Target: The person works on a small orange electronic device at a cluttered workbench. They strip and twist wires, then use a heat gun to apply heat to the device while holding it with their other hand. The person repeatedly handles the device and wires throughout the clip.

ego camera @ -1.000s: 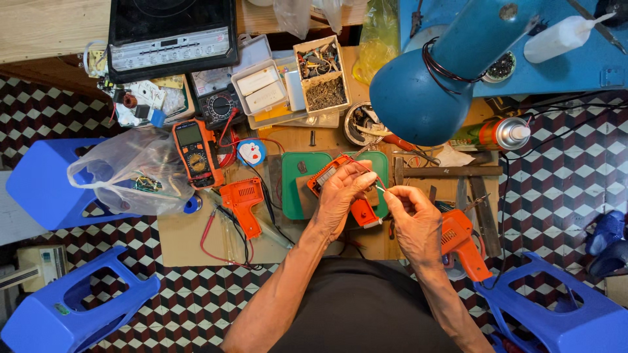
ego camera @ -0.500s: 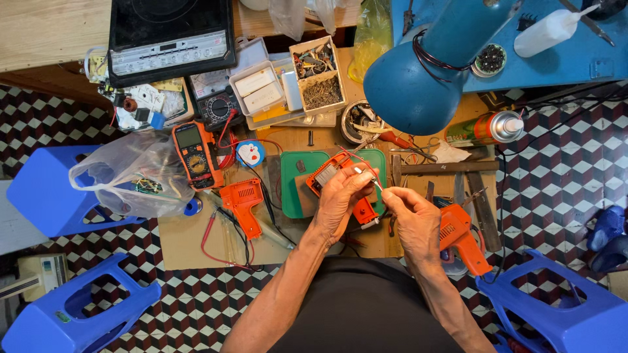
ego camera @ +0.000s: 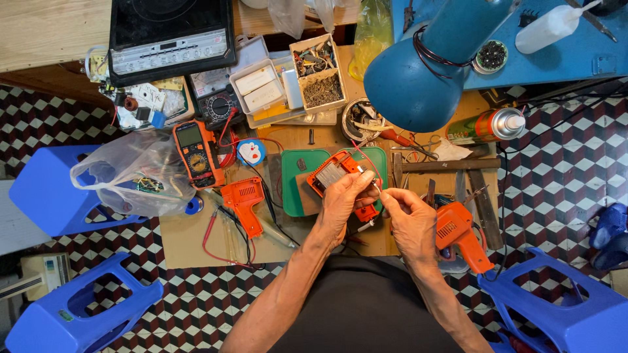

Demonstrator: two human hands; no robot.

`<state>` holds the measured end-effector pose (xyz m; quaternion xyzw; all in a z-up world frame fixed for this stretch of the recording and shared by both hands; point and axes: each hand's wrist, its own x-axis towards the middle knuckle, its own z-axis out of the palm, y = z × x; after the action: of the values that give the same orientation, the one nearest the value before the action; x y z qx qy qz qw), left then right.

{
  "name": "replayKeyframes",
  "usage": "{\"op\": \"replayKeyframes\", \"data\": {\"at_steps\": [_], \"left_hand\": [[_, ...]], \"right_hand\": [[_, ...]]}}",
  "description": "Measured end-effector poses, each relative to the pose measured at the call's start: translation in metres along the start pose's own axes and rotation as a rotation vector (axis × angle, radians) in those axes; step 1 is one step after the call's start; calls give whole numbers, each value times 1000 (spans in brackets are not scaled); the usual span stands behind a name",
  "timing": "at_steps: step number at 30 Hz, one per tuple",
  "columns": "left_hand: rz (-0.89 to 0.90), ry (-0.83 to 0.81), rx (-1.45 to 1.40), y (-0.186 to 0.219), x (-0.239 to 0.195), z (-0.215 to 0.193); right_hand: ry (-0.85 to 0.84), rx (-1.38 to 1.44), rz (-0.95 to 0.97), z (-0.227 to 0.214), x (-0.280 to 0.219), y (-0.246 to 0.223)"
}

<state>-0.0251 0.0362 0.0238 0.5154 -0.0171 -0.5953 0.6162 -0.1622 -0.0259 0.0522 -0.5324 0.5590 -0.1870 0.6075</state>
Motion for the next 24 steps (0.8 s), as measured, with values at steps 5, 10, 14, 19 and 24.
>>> {"op": "replayKeyframes", "data": {"at_steps": [5,10,14,19,24], "left_hand": [[29,53,160,0,0,1],[21,37,157,5,-2,3],[-27,10,121,9,-4,3],[-64,-18,6,10,-5,2],[-60,-15,-16,8,-5,0]], "right_hand": [[-28,-78,-33,0,0,2],[-71,85,-5,-1,3,4],[-122,198,80,-4,7,3],[-149,321,228,-5,9,0],[-184,352,222,-4,11,2]]}}
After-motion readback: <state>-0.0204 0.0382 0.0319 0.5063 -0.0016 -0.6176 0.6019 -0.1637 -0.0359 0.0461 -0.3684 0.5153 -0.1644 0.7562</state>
